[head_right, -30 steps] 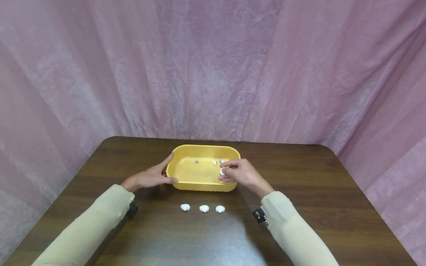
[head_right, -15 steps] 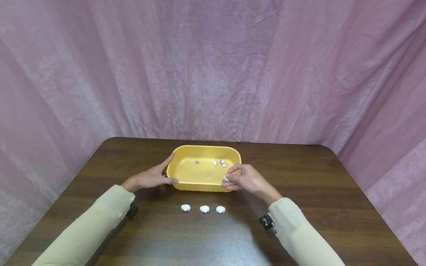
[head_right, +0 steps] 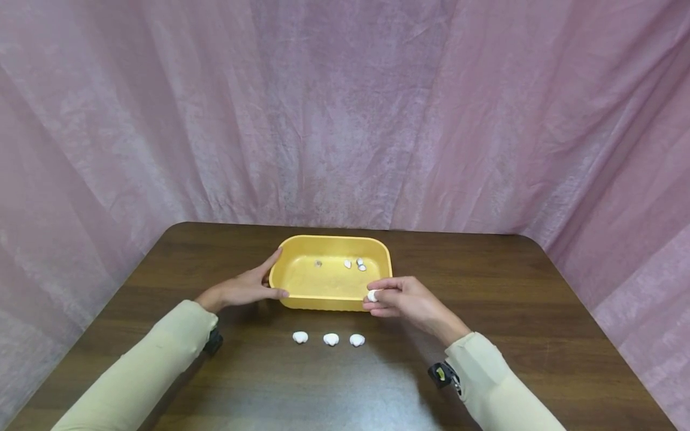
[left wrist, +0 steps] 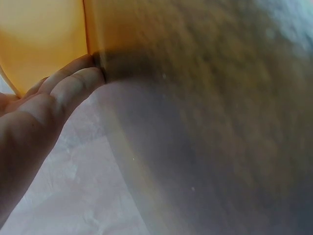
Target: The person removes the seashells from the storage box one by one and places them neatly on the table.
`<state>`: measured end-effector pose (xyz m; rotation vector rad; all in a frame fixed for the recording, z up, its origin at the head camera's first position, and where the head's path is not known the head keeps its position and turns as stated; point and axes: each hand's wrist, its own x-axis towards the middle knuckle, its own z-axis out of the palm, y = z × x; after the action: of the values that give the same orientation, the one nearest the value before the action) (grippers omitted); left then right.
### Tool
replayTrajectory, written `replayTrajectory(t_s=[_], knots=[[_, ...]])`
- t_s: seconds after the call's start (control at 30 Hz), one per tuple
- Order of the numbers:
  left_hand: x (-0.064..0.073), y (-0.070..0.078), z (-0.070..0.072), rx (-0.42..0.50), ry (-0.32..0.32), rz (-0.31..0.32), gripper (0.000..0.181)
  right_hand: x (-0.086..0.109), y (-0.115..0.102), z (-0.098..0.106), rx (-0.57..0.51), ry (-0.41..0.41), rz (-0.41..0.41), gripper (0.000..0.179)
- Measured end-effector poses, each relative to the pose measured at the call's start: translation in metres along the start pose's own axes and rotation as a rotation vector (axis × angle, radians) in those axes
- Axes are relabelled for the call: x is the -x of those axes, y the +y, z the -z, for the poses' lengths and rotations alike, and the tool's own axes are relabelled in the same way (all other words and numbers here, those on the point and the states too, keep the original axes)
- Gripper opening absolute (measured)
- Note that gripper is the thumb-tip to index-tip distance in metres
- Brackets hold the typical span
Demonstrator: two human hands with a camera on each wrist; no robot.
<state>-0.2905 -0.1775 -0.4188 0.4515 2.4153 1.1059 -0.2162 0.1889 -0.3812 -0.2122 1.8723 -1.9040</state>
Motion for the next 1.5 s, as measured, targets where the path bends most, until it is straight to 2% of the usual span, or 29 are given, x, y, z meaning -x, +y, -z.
replayTrajectory(t_s=[0.3, 0.83, 1.5], knots=[[0.0, 0.0, 0.0, -0.001, -0.003, 0.0, 0.116, 0.01, 0.006, 0.005, -0.008, -0.032, -0.008, 0.045], [0.0, -0.001, 0.0, 0.007, -0.006, 0.002, 0.116, 0.021, 0.025, 0.007, -0.021, -0.041, -0.062, 0.035], [0.0, -0.001, 0.0, 0.02, -0.003, -0.011, 0.116, 0.025, 0.048, 0.009, -0.012, -0.065, -0.092, 0.04]])
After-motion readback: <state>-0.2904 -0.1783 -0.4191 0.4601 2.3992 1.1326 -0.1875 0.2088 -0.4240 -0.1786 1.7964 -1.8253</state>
